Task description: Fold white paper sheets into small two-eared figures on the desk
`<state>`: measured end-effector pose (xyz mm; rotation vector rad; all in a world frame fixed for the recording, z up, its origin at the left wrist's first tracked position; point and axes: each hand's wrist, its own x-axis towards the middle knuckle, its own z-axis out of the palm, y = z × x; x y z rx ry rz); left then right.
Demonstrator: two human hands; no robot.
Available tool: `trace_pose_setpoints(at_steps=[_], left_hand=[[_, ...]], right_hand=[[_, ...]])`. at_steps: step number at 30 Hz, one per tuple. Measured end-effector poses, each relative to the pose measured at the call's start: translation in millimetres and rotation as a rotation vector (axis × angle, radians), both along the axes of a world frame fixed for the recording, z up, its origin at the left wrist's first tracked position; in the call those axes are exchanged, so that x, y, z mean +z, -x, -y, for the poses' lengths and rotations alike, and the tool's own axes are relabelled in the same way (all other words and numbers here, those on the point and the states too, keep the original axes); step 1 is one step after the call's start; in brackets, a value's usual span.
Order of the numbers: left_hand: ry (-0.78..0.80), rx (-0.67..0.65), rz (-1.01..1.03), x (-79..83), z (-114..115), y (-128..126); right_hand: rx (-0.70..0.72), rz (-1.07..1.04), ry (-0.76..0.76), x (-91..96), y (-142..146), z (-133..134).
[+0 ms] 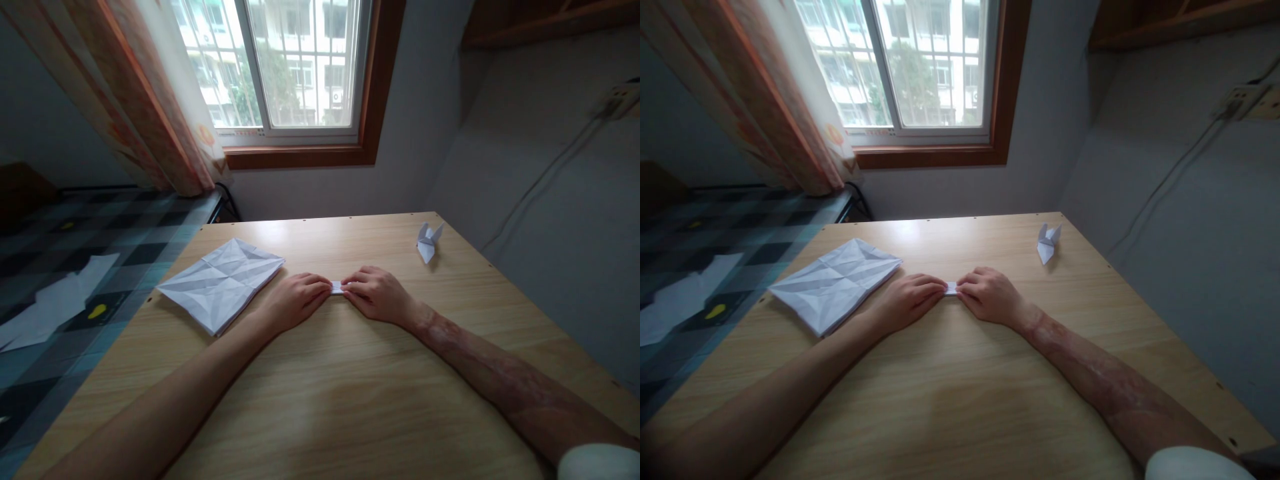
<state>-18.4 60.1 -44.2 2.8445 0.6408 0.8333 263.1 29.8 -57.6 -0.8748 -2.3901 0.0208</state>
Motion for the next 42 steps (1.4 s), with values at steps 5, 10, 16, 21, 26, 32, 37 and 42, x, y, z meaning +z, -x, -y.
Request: trace_pose_setpoints(at_steps=[5, 10, 16, 21, 26, 32, 37, 42], left_hand=[[0.021, 0.032, 0.011, -4.0, -3, 2], [0.051, 0.054, 0.031, -2.8, -3, 2], [0.031, 0.053, 0.027, 2.1, 2, 2], [0.027, 0.19, 0.173, -0.8, 2, -1], [0.373, 0.434, 0.528, -6.7, 0, -8], [0.748, 0.43, 0.61, 2.0, 17, -22], [0.752, 0.225, 0.573, 6.2, 32, -33], [0.624, 0.206, 0.559, 5.1, 35, -34]], right_hand=[[-0.019, -0.048, 0.01, -2.2, 2, 1], [-0.018, -0.104, 0.051, -0.8, 2, 1], [0.032, -0.134, 0.058, -3.4, 2, -2], [-0.004, -0.207, 0.107, -4.3, 3, -3], [-0.054, -0.392, 0.117, -0.4, 4, 0], [-0.05, -0.566, 0.122, 7.4, 11, 5], [-0.015, -0.588, 0.145, 11.8, 18, 13], [0.007, -0.574, 0.15, 11.2, 23, 17]])
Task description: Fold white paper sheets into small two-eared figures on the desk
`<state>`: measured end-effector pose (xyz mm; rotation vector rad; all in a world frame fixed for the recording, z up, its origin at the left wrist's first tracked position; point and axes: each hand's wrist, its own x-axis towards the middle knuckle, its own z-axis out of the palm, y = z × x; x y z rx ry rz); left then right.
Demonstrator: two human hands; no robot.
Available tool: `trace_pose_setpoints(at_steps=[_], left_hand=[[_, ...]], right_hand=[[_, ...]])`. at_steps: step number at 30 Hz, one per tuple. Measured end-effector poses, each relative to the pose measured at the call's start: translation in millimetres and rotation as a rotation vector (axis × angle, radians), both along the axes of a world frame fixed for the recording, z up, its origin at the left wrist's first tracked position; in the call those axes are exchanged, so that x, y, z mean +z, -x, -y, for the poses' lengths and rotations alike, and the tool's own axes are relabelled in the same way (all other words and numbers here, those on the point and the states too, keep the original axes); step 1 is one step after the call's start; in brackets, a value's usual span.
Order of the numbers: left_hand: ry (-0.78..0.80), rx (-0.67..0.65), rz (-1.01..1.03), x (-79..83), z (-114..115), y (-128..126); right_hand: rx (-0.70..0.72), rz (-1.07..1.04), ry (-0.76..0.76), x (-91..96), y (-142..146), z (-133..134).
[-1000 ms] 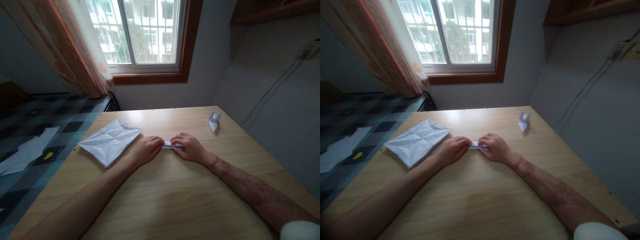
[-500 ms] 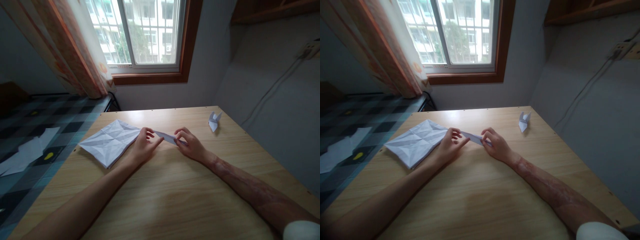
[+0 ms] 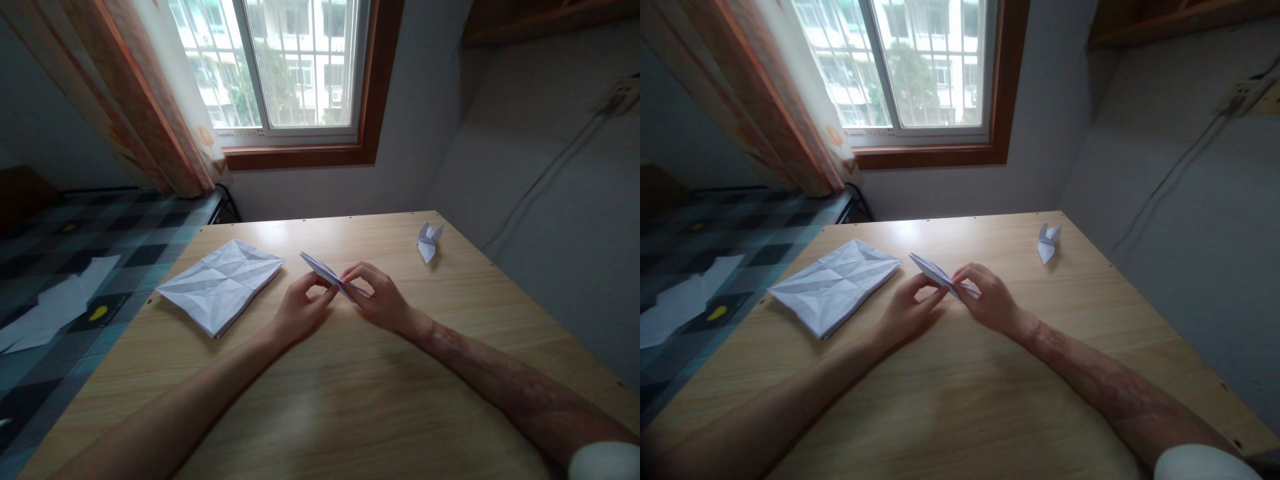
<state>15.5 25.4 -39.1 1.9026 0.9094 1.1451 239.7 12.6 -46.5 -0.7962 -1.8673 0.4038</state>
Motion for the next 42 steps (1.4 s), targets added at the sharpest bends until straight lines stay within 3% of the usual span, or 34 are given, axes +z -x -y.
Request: trace_pose_setpoints(at_steps=[13, 17, 27, 35, 42], left_hand=[[-0.164, 0.086, -0.054, 2.3, 3, 0], [-0.183, 0.026, -0.017, 6.7, 1, 1], [0.004, -0.062, 0.106, 0.9, -5, 2], [-0.003, -0.077, 0.152, -0.1, -6, 2], [0.163, -0.124, 0.252, -1.5, -7, 2]], right_hand=[[-0.013, -0.107, 0.173, -2.1, 2, 2], [-0.004, -0.124, 0.242, -7.1, -2, -3], [0.193, -0.293, 0.387, -15.0, -4, -10], [0.346, -0.448, 0.544, -16.7, -7, -13], [0.291, -0.475, 0.515, -18.0, -5, -12]])
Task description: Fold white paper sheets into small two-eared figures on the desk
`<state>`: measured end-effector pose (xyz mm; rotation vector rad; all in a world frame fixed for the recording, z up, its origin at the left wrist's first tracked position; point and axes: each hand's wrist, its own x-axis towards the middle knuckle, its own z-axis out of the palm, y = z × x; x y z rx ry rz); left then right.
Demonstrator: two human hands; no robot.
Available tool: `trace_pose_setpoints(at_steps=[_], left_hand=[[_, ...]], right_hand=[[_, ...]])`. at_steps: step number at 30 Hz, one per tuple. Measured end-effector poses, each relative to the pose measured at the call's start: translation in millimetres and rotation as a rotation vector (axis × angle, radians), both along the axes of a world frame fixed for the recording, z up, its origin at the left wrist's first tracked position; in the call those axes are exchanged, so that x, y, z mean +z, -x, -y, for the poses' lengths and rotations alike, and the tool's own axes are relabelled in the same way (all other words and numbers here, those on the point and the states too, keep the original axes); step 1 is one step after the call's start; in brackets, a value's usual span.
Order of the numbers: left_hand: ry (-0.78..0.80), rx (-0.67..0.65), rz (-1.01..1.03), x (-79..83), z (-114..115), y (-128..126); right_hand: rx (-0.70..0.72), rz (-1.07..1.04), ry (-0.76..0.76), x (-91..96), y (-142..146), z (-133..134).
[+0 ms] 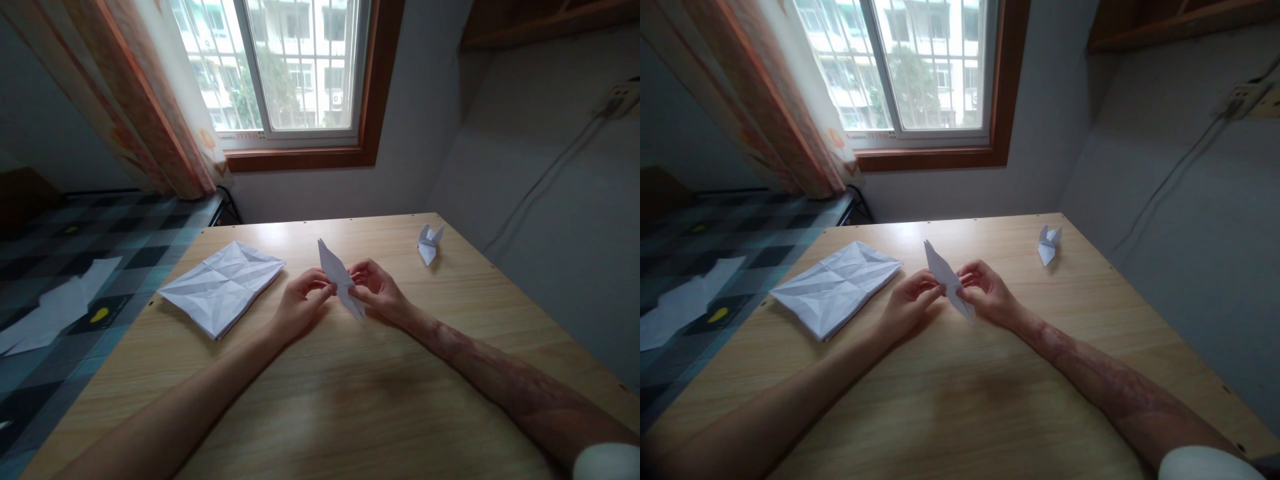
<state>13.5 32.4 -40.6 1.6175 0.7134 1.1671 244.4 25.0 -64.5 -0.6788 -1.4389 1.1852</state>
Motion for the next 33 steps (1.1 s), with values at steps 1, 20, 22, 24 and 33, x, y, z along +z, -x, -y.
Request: trace_pose_setpoints(at_steps=[1, 20, 22, 24, 33], left_hand=[[0.012, -0.002, 0.008, 0.1, 0, 0], [0.088, 0.11, -0.016, 1.1, -2, 3], [0.113, 0.107, -0.018, 2.0, -3, 3], [0.136, 0.099, -0.02, 2.7, -4, 4], [0.173, 0.026, -0.004, -1.1, -8, 4]], right_hand=[[-0.019, 0.013, -0.004, -0.4, 0, 0], [0.055, 0.032, 0.143, 12.8, 0, -3], [0.061, 0.053, 0.159, 15.6, 0, -4], [0.069, 0.05, 0.173, 16.2, 0, -4], [0.072, -0.003, 0.281, 10.1, 7, 1]])
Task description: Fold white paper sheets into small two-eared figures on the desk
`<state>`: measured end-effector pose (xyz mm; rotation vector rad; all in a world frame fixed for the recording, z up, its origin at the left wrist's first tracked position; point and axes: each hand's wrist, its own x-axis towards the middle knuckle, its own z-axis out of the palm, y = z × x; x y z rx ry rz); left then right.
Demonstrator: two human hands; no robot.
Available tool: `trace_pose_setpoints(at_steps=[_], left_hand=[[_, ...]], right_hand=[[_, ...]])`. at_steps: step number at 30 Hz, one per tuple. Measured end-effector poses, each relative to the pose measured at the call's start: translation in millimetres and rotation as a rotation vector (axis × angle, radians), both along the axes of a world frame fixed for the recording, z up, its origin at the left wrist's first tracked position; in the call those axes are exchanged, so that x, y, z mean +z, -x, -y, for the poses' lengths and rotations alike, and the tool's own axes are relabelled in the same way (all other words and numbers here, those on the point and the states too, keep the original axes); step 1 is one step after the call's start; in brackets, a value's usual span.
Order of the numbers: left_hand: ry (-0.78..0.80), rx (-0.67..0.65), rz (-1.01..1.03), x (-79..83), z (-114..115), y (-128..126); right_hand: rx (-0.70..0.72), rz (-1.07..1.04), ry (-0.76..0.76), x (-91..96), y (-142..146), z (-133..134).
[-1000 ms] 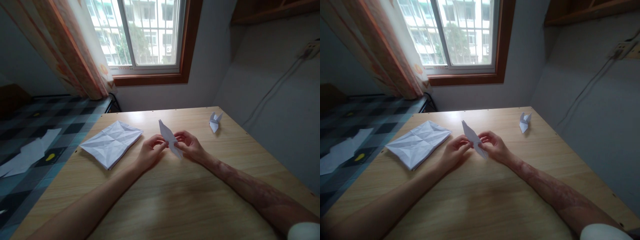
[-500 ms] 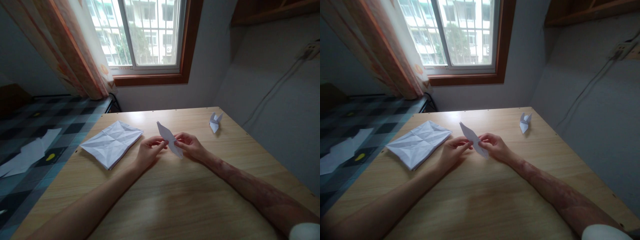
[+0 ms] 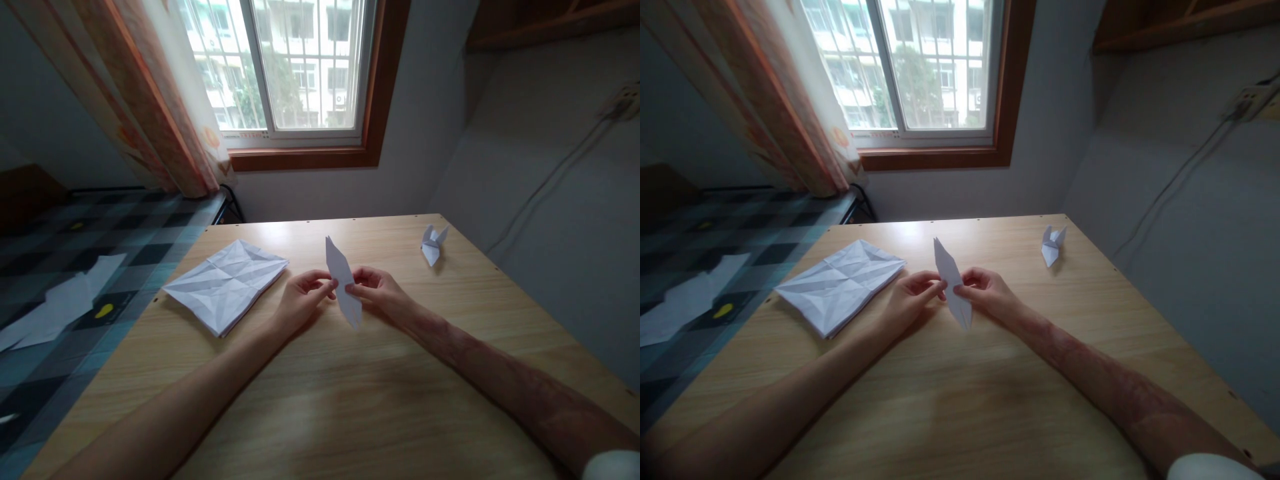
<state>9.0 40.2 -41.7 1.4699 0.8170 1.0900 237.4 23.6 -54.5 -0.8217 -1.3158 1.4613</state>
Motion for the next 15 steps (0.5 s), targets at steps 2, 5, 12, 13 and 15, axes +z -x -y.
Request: trace_pose_setpoints(at_steps=[2, 5, 12, 13, 15], left_hand=[[0.0, -0.002, -0.006, 0.6, 1, 0], [0.0, -0.026, -0.002, 4.0, 3, -1], [-0.052, -0.144, -0.004, 13.1, 8, -1], [-0.054, -0.156, -0.003, 12.7, 8, 0], [-0.045, -0.18, 0.001, 10.0, 8, 0]], right_hand=[[-0.02, 0.0, 0.011, -1.4, 1, 1], [-0.046, -0.023, 0.004, -3.0, 2, 1], [-0.071, -0.034, -0.048, 2.7, 6, 5], [-0.076, -0.038, -0.047, 4.1, 7, 6], [-0.091, -0.05, -0.036, 6.3, 8, 7]])
